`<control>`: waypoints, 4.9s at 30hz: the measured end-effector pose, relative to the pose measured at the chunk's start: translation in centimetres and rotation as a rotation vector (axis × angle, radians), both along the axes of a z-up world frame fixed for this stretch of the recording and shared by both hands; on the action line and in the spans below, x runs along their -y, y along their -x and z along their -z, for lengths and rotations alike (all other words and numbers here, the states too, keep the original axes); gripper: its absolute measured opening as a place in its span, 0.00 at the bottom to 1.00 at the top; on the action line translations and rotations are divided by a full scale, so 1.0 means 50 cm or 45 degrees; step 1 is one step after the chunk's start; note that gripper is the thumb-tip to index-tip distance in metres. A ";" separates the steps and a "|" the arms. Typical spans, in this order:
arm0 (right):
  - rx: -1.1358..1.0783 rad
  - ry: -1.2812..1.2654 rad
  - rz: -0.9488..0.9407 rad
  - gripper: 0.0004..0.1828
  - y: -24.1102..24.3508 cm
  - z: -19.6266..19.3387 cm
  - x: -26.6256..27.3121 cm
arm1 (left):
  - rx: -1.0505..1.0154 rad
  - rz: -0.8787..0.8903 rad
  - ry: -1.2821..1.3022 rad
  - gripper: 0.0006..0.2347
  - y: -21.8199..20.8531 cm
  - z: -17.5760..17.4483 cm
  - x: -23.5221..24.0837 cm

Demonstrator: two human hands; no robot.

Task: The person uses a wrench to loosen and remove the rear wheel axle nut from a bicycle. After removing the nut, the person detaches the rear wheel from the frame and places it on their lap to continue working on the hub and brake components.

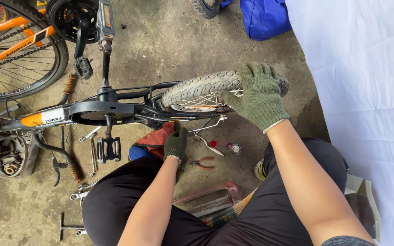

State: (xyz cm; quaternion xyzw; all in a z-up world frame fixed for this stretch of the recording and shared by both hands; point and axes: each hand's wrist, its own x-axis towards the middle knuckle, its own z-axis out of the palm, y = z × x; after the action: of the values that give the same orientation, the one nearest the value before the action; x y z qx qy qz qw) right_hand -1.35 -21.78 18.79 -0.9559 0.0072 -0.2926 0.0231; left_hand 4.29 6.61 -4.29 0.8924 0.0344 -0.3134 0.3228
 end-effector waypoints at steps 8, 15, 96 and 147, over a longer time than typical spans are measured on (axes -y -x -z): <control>-0.073 -0.008 0.017 0.40 -0.004 0.009 -0.003 | -0.009 0.035 -0.041 0.31 -0.002 -0.083 -0.005; -0.078 0.012 0.057 0.40 -0.010 0.002 -0.021 | 0.021 0.033 0.014 0.29 0.004 -0.197 0.001; -0.438 -0.561 0.333 0.27 -0.004 0.014 0.091 | -0.700 -1.159 1.638 0.08 -0.060 -0.306 0.089; -0.087 -0.044 0.096 0.22 -0.066 -0.045 -0.061 | 0.338 0.807 0.334 0.13 -0.037 -0.247 0.064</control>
State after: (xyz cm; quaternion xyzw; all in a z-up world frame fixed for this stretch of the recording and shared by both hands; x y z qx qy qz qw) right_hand 1.94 -18.72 21.03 -0.9638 0.0491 -0.2603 0.0285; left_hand 6.13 3.42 8.04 0.8428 -0.3263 -0.2810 0.3229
